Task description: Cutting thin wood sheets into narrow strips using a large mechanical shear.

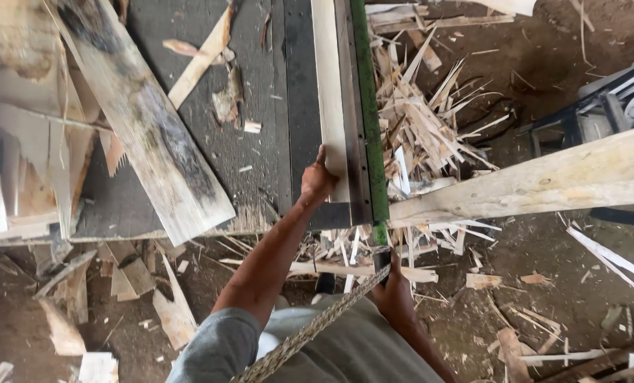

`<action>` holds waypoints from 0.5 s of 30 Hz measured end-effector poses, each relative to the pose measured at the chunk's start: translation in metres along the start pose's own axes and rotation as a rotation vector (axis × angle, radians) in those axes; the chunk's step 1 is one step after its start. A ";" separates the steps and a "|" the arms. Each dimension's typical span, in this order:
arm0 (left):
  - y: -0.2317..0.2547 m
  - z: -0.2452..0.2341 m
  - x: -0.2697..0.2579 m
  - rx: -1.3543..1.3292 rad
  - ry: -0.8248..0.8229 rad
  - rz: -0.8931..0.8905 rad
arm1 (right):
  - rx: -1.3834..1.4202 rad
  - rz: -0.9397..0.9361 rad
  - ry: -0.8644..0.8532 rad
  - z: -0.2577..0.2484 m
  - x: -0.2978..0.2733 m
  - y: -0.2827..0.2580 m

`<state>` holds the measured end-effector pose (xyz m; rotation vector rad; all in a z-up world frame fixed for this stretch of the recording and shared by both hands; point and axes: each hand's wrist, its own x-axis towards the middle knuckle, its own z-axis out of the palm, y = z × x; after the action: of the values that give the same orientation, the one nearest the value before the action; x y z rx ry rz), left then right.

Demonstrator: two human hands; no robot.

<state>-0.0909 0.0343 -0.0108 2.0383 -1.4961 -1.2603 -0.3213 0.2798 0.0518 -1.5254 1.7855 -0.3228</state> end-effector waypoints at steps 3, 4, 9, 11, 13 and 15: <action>-0.011 0.011 0.014 0.054 0.042 0.032 | 0.041 0.046 -0.024 0.003 0.001 0.007; -0.012 0.013 0.014 0.052 0.038 0.027 | 0.039 0.050 -0.029 0.003 0.002 0.009; -0.023 0.027 0.031 0.035 0.120 0.064 | 0.032 0.001 0.011 -0.005 -0.006 -0.014; -0.013 0.016 0.020 0.023 0.115 0.050 | 0.034 0.006 0.018 -0.004 -0.003 -0.016; -0.009 0.011 0.010 0.007 0.103 0.036 | 0.029 0.016 0.026 0.000 -0.005 -0.010; -0.002 0.006 0.008 0.061 0.063 0.005 | 0.042 -0.024 0.034 0.001 0.000 -0.001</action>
<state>-0.0939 0.0297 -0.0198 2.0905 -1.5275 -1.1513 -0.3199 0.2799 0.0518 -1.5204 1.7766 -0.3976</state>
